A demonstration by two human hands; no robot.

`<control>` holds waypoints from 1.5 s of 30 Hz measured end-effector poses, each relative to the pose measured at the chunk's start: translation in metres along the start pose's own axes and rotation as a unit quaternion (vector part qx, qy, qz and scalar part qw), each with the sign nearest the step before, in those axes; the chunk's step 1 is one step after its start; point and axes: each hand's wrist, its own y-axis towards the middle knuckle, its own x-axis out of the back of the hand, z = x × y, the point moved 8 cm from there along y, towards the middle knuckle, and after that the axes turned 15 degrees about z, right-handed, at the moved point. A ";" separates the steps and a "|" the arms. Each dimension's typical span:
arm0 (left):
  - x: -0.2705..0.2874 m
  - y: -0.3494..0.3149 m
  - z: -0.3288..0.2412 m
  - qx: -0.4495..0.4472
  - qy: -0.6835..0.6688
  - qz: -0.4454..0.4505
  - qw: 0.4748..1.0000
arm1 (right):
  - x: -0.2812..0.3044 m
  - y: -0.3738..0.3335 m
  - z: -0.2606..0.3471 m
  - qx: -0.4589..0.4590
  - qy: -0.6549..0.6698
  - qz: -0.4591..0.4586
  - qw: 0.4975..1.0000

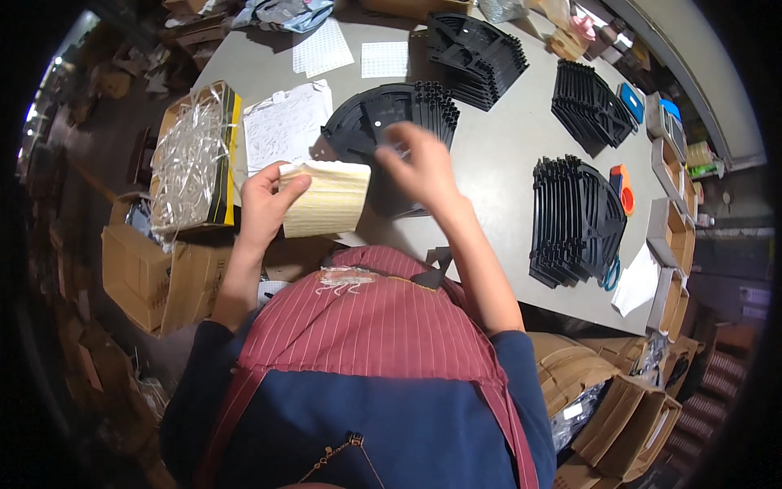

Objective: The person unpacks black plastic frames from a yellow bag and places them on a table. They separate the frames into two piles, pick up a stack of small plastic components, and insert them into the frames one by one. Finally, the person picks up a stack of white paper sheets and places them into the assembled frames.

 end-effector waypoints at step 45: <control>-0.038 0.054 -0.016 -0.030 0.116 0.089 0.989 | 0.009 0.004 0.044 0.132 -0.070 0.124 0.981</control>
